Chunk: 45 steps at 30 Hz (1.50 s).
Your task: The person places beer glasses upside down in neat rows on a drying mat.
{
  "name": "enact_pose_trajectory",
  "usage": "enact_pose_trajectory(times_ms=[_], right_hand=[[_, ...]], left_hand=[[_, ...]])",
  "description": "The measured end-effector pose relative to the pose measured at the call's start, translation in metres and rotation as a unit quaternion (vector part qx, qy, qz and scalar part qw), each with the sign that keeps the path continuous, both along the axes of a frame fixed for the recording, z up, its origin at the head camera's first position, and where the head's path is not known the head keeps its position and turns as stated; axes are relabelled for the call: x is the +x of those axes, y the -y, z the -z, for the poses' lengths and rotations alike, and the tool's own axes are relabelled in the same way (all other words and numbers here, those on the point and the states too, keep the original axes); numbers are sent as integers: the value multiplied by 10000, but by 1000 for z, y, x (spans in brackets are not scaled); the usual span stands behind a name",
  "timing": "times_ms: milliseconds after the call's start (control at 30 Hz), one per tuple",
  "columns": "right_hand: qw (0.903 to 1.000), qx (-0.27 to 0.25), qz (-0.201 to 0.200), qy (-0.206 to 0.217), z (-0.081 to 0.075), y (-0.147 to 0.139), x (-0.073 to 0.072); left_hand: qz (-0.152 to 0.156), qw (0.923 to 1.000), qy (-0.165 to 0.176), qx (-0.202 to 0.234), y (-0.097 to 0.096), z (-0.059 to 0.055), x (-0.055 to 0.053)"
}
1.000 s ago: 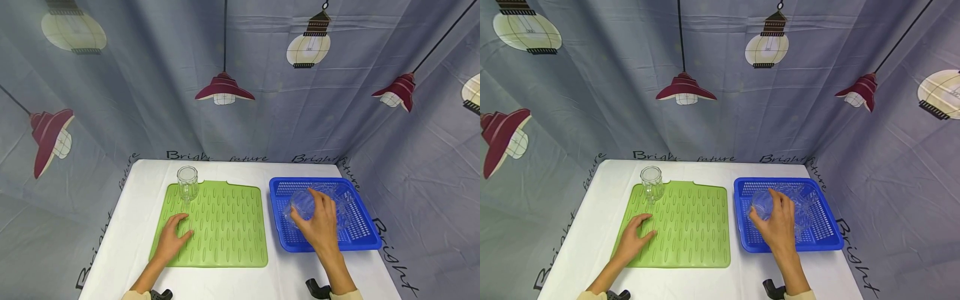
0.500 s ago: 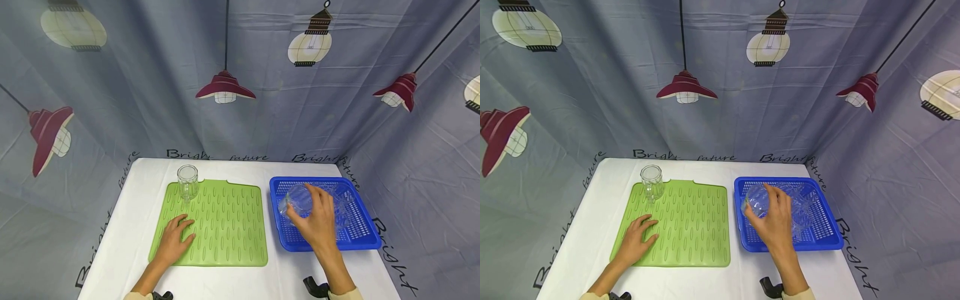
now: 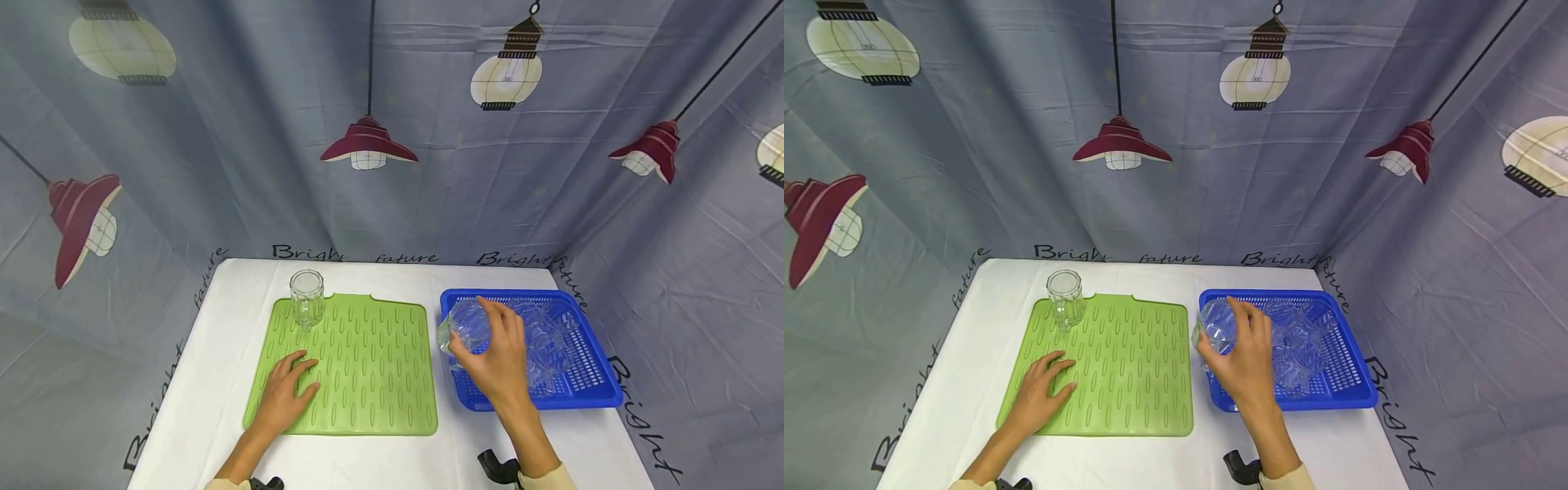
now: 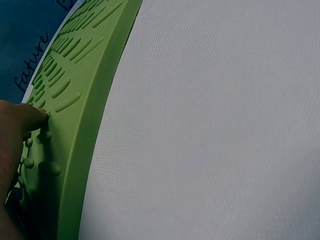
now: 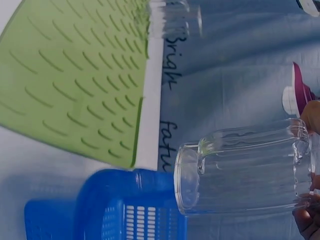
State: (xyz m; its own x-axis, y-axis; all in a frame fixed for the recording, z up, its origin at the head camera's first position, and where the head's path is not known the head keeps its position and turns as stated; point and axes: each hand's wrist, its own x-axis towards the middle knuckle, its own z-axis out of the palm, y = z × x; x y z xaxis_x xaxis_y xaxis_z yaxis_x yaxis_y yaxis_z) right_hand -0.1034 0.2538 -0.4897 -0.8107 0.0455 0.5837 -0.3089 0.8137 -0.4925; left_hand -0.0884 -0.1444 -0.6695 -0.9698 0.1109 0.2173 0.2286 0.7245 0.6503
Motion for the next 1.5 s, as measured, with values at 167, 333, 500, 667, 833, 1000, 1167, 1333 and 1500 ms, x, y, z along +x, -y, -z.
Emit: enact_pose_trajectory(times_ms=[167,333,500,667,833,1000,1167,1333,1500], right_hand=[[9999,8,-162,-31,3,11,0],[9995,87,-306,-55,5,19,-1],[9991,139,-389,12,7,27,0],[9989,85,-458,78,9,33,-1],[9989,60,-433,178,12,38,-3],[9987,114,-440,215,16,44,-2],[9980,208,-528,282,21,51,0],[9969,226,-639,397,24,58,3],[9965,234,-731,338,27,67,3]], left_hand=[[-9,10000,-68,28,0,2,1],[-19,9999,-91,43,-1,2,0],[-26,10000,-72,59,-1,2,0],[-38,9999,-94,57,-1,1,-1],[-27,9999,-109,88,-1,1,-2],[-43,9998,-136,137,0,2,-1],[-48,9997,-188,155,0,3,0],[-57,9997,-185,152,1,3,1],[-60,9997,-169,160,1,3,1]])
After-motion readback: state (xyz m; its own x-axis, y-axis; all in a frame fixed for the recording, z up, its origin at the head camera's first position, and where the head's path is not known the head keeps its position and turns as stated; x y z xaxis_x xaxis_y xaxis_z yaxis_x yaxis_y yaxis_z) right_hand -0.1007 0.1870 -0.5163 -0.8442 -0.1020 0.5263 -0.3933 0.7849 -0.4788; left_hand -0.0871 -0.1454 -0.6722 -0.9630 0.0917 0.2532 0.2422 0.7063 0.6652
